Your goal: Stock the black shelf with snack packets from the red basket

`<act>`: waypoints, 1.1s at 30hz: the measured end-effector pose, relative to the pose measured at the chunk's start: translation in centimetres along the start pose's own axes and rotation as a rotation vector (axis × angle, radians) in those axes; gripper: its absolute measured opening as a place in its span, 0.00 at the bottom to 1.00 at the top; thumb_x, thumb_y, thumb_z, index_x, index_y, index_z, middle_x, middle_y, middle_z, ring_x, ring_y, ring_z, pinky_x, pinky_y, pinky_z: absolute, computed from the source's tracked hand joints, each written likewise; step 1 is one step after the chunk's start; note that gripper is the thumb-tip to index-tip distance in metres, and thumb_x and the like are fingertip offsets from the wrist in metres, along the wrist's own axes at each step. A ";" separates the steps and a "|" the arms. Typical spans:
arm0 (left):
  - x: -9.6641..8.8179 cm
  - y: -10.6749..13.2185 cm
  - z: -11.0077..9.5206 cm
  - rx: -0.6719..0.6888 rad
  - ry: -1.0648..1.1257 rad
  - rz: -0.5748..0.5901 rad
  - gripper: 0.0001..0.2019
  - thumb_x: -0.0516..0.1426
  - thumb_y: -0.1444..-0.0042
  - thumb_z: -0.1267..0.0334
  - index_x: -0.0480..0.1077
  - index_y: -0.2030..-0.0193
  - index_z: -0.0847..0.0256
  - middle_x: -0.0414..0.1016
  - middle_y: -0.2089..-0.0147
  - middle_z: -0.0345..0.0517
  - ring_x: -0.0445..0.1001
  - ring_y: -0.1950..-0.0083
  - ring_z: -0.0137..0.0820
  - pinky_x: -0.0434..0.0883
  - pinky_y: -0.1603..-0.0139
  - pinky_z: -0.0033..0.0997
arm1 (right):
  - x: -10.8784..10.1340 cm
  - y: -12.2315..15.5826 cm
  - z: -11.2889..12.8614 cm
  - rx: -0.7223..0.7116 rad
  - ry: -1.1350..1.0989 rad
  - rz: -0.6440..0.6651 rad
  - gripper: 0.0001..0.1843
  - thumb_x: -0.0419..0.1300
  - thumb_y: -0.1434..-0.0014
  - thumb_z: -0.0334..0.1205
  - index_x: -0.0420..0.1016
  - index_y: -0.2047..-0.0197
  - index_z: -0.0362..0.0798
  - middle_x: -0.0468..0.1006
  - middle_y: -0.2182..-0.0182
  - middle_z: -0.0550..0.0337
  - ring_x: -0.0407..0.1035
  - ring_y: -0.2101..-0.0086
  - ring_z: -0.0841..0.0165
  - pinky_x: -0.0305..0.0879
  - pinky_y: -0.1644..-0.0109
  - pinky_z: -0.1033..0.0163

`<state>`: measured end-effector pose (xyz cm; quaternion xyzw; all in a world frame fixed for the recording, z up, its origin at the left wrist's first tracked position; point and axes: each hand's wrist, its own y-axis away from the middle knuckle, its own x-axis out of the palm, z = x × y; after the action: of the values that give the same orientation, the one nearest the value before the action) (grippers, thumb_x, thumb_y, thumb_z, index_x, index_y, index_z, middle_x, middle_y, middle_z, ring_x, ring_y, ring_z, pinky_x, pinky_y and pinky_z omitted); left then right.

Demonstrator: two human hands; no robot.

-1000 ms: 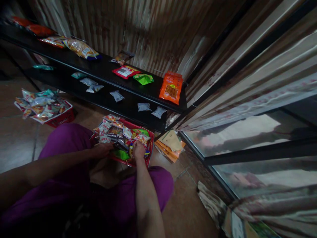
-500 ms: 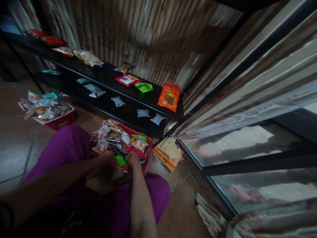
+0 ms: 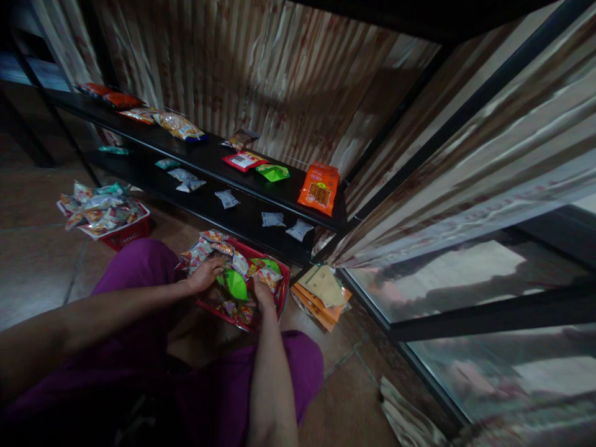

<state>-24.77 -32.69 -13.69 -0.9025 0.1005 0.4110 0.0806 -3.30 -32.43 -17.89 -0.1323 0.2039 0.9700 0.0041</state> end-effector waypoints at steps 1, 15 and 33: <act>-0.5 -0.2 -0.5 0.042 0.035 -0.037 0.11 0.48 0.42 0.71 0.72 0.61 0.64 0.74 0.58 0.49 0.71 0.53 0.34 0.67 0.49 0.33 | 0.0 0.2 0.4 0.077 -0.050 0.037 0.28 0.50 0.43 0.63 0.72 0.62 0.46 0.78 0.72 0.54 0.73 0.72 0.65 0.72 0.66 0.55; -3.8 -4.3 -4.2 0.442 0.244 -0.125 0.13 0.46 0.39 0.70 0.71 0.56 0.63 0.73 0.52 0.51 0.70 0.48 0.33 0.67 0.44 0.36 | -0.4 1.0 4.2 0.262 -0.718 0.214 0.22 0.56 0.43 0.55 0.71 0.55 0.46 0.79 0.68 0.54 0.76 0.65 0.63 0.74 0.65 0.58; -0.1 -9.7 1.5 -0.026 0.887 0.247 0.33 0.50 0.47 0.57 0.47 0.34 0.58 0.64 0.38 0.57 0.67 0.41 0.42 0.68 0.46 0.42 | -0.9 -2.3 5.1 -0.178 -0.855 -0.178 0.51 0.70 0.58 0.39 0.48 0.34 0.60 0.76 0.50 0.57 0.74 0.57 0.60 0.70 0.54 0.52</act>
<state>-23.52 -22.93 -13.94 -0.9734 0.2269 -0.0073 -0.0311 -3.54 -28.25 -14.07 0.2638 0.0872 0.9472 0.1601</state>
